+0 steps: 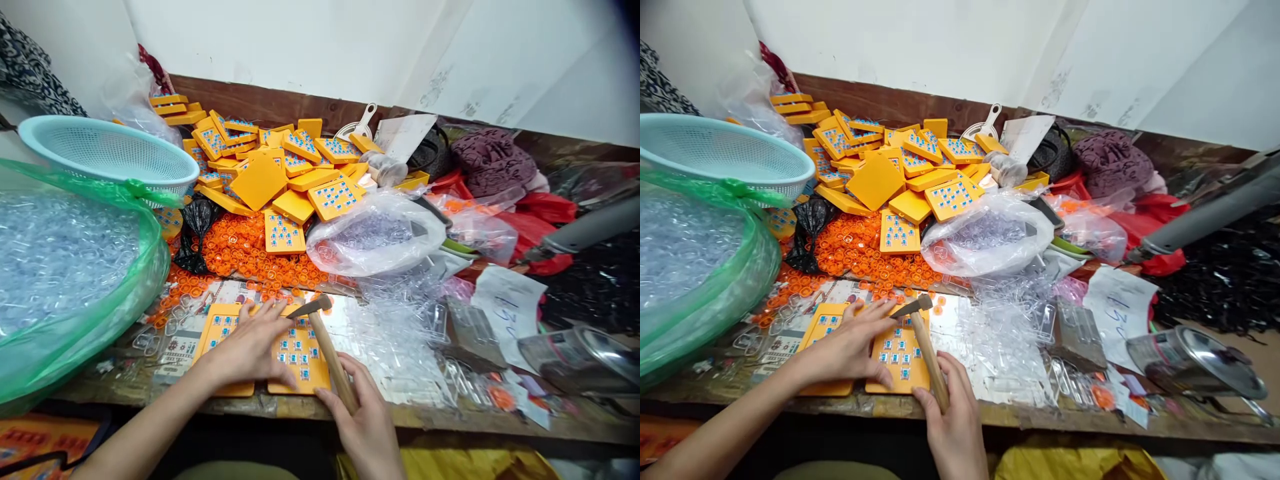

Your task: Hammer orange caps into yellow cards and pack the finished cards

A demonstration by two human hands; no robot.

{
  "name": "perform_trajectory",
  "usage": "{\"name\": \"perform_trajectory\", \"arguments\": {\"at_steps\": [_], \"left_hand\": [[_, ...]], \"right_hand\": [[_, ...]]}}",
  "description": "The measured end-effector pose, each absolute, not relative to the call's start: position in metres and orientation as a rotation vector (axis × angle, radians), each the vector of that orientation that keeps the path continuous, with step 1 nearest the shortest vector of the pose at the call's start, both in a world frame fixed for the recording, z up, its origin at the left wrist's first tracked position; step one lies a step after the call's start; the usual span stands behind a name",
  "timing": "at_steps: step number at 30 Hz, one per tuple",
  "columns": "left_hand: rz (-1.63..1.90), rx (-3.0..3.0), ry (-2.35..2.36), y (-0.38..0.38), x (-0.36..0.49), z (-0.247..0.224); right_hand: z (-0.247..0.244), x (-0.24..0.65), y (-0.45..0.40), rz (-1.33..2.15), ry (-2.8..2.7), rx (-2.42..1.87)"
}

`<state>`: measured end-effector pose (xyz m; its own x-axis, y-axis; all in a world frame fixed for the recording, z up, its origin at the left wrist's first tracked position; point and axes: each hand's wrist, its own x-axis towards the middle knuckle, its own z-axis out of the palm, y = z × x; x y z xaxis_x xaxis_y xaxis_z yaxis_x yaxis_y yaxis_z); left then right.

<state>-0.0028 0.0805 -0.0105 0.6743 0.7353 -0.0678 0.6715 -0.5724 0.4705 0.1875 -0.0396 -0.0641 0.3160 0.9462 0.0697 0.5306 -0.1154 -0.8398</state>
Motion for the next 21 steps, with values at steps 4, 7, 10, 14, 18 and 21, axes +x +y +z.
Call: {"name": "perform_trajectory", "arguments": {"at_steps": [4, 7, 10, 14, 18, 21], "left_hand": [[0.545, 2.401, 1.122, 0.116, -0.003, -0.019], [0.45, 2.495, 1.081, 0.14, 0.01, -0.022], [0.355, 2.545, 1.12, 0.151, 0.025, -0.024], [0.284, 2.601, 1.102, 0.152, 0.035, -0.022], [0.243, 2.688, 1.051, 0.15, 0.034, -0.018], [0.277, 2.747, 1.03, 0.149, 0.034, -0.018]], "right_hand": [[-0.062, 0.184, -0.035, 0.748, -1.223, -1.831], [-0.057, 0.18, -0.035, 0.781, -1.076, -1.812], [-0.054, 0.176, -0.038, 0.763, -0.905, -1.794], [-0.057, 0.174, -0.041, 0.767, -0.774, -1.753], [-0.066, 0.174, -0.039, 0.772, -0.652, -1.678], [-0.067, 0.178, -0.037, 0.766, -0.612, -1.678]]}}
